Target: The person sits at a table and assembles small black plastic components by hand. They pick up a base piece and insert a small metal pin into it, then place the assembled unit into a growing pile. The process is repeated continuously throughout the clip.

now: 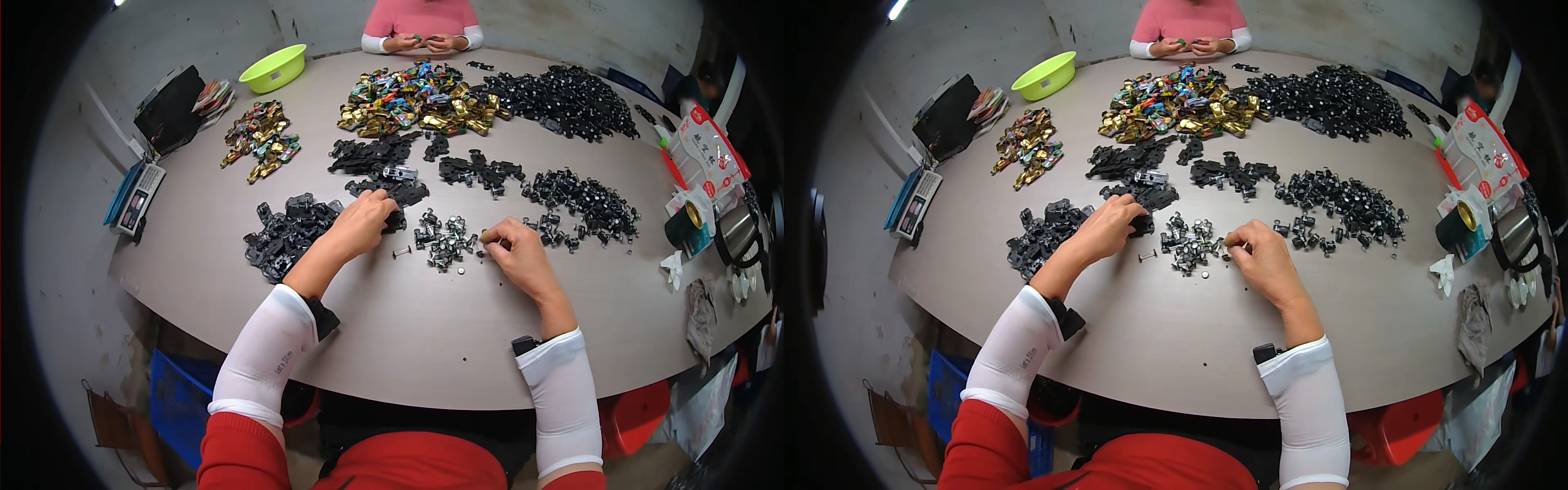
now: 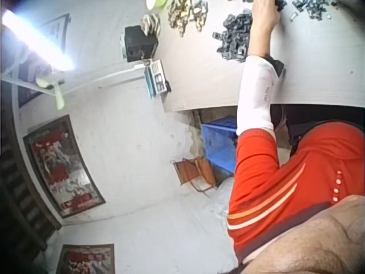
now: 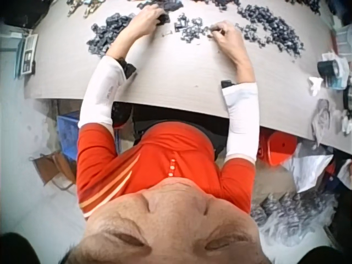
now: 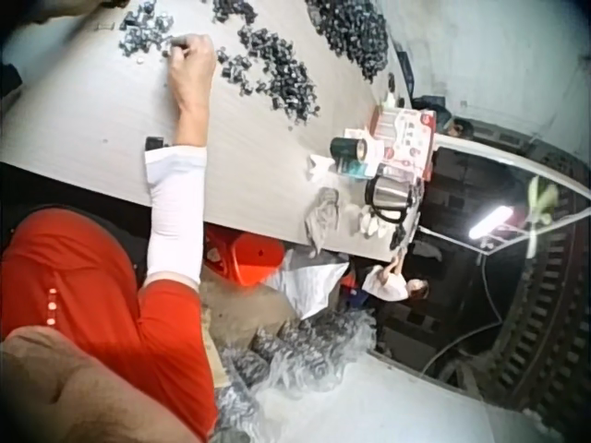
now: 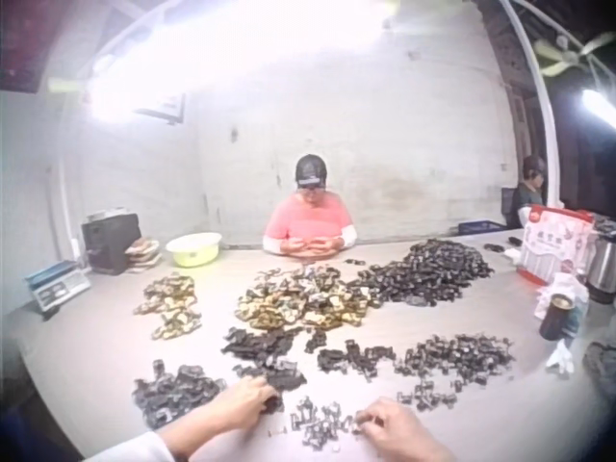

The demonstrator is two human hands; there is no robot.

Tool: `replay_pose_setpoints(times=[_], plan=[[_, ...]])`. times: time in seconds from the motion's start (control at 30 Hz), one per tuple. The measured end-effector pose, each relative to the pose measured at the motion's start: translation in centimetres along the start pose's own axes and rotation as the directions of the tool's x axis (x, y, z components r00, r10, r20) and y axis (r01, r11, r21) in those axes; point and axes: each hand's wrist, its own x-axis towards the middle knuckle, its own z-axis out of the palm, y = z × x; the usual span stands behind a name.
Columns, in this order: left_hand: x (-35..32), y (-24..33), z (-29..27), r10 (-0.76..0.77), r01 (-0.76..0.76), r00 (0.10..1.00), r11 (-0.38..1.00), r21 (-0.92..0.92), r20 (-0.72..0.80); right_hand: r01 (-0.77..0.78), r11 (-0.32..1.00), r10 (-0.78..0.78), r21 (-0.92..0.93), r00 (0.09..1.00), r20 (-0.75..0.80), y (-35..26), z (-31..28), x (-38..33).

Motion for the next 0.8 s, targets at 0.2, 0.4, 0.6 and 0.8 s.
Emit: replay_pose_setpoints(times=[0.2, 0.4, 0.6, 0.8], plan=[[-0.6, -0.4, -0.7, 0.046, -0.045, 0.998, 0.999, -0.014, 0.053, 0.044, 0.999, -0.044, -0.003, 0.999, -0.012, -0.5, 0.3, -0.2], [-0.1, -1.2, -0.4, 0.051, -0.047, 0.998, 0.995, -0.093, 0.034, 0.045, 0.999, -0.045, 0.004, 0.999, 0.009, -1.1, 0.5, -0.3], [0.2, 0.2, -0.5, 0.017, -0.019, 0.999, 0.998, 0.056, 0.036, 0.043, 0.999, -0.043, -0.006, 0.999, 0.012, -0.9, 0.6, -0.4], [0.4, -0.1, 0.6, 0.02, -0.013, 0.995, 0.997, 0.073, -0.098, 0.066, 0.998, -0.065, 0.02, 0.997, -0.036, -1.1, 0.7, -0.2]])
